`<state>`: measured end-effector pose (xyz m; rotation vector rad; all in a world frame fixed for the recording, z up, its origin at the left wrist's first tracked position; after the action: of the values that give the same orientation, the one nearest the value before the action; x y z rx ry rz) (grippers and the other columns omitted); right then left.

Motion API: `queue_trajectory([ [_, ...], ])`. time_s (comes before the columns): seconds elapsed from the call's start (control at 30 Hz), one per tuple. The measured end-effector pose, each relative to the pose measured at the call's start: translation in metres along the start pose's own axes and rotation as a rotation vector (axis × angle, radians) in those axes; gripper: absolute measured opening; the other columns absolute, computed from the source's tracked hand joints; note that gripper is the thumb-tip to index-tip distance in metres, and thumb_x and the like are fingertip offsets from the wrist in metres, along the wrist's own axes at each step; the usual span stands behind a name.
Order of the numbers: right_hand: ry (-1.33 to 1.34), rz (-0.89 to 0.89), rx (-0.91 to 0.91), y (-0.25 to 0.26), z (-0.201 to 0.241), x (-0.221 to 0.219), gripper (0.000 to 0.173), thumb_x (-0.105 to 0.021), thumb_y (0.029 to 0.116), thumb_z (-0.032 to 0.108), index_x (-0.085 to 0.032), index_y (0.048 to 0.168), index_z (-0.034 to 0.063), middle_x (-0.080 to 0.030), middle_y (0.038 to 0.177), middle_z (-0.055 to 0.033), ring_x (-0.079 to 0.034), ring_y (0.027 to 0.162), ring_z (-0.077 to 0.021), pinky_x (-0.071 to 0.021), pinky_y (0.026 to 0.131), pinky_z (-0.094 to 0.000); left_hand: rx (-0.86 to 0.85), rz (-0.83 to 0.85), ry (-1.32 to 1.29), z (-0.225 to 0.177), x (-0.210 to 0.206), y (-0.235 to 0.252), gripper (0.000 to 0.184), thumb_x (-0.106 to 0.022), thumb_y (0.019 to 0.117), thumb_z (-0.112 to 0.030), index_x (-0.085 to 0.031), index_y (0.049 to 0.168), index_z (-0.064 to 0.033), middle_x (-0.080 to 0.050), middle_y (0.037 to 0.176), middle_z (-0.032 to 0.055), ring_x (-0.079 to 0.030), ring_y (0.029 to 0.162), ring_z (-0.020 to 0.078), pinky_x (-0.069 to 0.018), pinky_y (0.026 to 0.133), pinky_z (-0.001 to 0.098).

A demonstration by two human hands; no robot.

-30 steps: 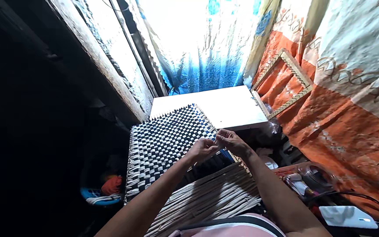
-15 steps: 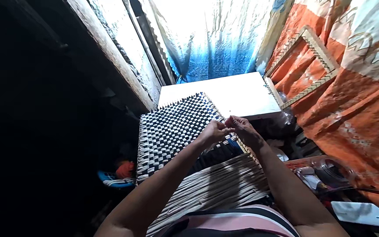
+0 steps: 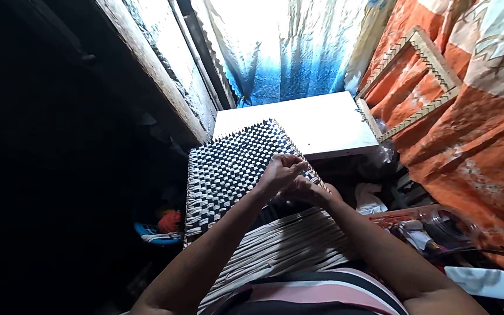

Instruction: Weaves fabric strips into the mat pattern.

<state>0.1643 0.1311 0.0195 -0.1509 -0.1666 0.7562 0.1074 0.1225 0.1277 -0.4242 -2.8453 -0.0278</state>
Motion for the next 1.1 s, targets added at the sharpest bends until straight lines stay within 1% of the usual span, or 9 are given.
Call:
queue_trajectory([
  [0.2,-0.094,-0.105,-0.037,0.010,0.005,-0.013,0.020,-0.062,0.1023,0.013,-0.072,0.093,-0.0022,-0.068,0.073,-0.0021,-0.061,0.059,-0.0047,-0.0554,0.061,-0.0237,-0.004,-0.077,-0.169,0.019,0.029,-0.020,0.020,-0.053,0.1078,-0.022,-0.065,0.118,-0.0089,-0.069,0.090,0.0034,-0.066,0.074,0.0098,-0.0574,0.071,0.0269],
  [0.3,-0.273,-0.018,-0.044,0.010,0.006,-0.021,0.019,-0.064,0.1009,0.013,-0.073,0.110,-0.0017,-0.072,0.088,-0.0083,-0.063,0.067,-0.0080,-0.0569,0.068,-0.0276,-0.021,-0.127,-0.217,0.045,0.055,-0.031,0.019,-0.050,0.1087,-0.022,-0.065,0.111,-0.0109,-0.059,0.080,-0.0019,-0.055,0.066,0.0056,-0.0506,0.063,0.0231],
  [0.37,-0.475,0.017,-0.060,0.009,0.003,-0.021,0.023,-0.060,0.1023,0.013,-0.072,0.116,-0.0006,-0.072,0.097,-0.0127,-0.065,0.076,-0.0144,-0.0563,0.075,-0.0341,0.025,-0.160,-0.239,0.067,0.075,-0.039,0.021,-0.047,0.1093,-0.020,-0.065,0.106,-0.0091,-0.058,0.082,-0.0020,-0.052,0.064,0.0050,-0.0482,0.062,0.0222],
  [0.43,-0.645,0.012,-0.092,0.008,-0.001,-0.020,0.023,-0.058,0.1010,0.013,-0.075,0.111,0.0007,-0.073,0.103,-0.0161,-0.068,0.094,-0.0241,-0.0527,0.090,-0.0464,0.093,-0.220,-0.309,0.090,0.095,-0.048,0.022,-0.045,0.1097,-0.015,-0.064,0.106,-0.0055,-0.062,0.086,-0.0009,-0.055,0.066,0.0043,-0.0506,0.064,0.0209],
  [0.53,-0.852,-0.040,-0.184,0.006,-0.002,-0.024,0.024,-0.060,0.1002,0.020,-0.075,0.106,0.0021,-0.072,0.107,-0.0186,-0.068,0.107,-0.0337,-0.0507,0.096,-0.0571,0.174,-0.331,-0.438,0.115,0.114,-0.056,0.021,-0.042,0.1100,-0.010,-0.062,0.109,-0.0025,-0.063,0.089,0.0016,-0.058,0.066,0.0059,-0.0527,0.064,0.0214],
  [0.73,-1.107,0.028,-0.365,-0.001,0.003,-0.045,0.030,-0.054,0.1035,0.021,-0.067,0.105,-0.0065,-0.067,0.116,-0.0272,-0.064,0.114,-0.0440,-0.0490,0.093,-0.0625,0.071,-0.221,-0.316,0.106,0.088,-0.051,0.019,-0.051,0.1066,-0.009,-0.068,0.106,-0.0009,-0.066,0.088,0.0011,-0.058,0.069,0.0062,-0.0509,0.068,0.0228],
  [0.97,-1.118,0.109,-0.360,-0.003,-0.012,-0.046,0.034,-0.067,0.0954,0.025,-0.065,0.109,-0.0055,-0.066,0.117,-0.0269,-0.061,0.116,-0.0443,-0.0466,0.093,-0.0640,0.071,-0.004,-0.056,0.124,0.031,-0.046,0.021,-0.058,0.1040,-0.018,-0.073,0.109,-0.0032,-0.068,0.085,-0.0022,-0.055,0.064,0.0014,-0.0478,0.062,0.0203],
  [1.03,-1.010,0.079,-0.392,-0.001,-0.014,-0.034,0.035,-0.066,0.0958,0.026,-0.067,0.115,-0.0025,-0.066,0.121,-0.0252,-0.061,0.119,-0.0422,-0.0464,0.096,-0.0640,0.091,0.060,0.143,0.135,0.015,-0.046,0.023,-0.057,0.1045,-0.019,-0.072,0.109,-0.0017,-0.069,0.091,0.0028,-0.060,0.075,0.0046,-0.0504,0.073,0.0237],
  [1.1,-0.872,0.064,-0.396,0.004,-0.025,-0.022,0.034,-0.066,0.0958,0.029,-0.071,0.112,-0.0001,-0.068,0.115,-0.0233,-0.063,0.112,-0.0397,-0.0473,0.093,-0.0637,0.121,0.122,0.344,0.141,0.003,-0.047,0.026,-0.054,0.1049,-0.015,-0.073,0.113,0.0003,-0.072,0.111,0.0139,-0.066,0.105,0.0170,-0.0501,0.098,0.0341],
])
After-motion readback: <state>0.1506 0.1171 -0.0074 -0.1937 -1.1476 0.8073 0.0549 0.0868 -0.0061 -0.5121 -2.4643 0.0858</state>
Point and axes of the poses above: each hand's wrist, its own y-axis towards the middle knuckle, its own x-axis out of the back of the hand, z = x × y, the point moved 10 cm from there along y, towards the middle knuckle
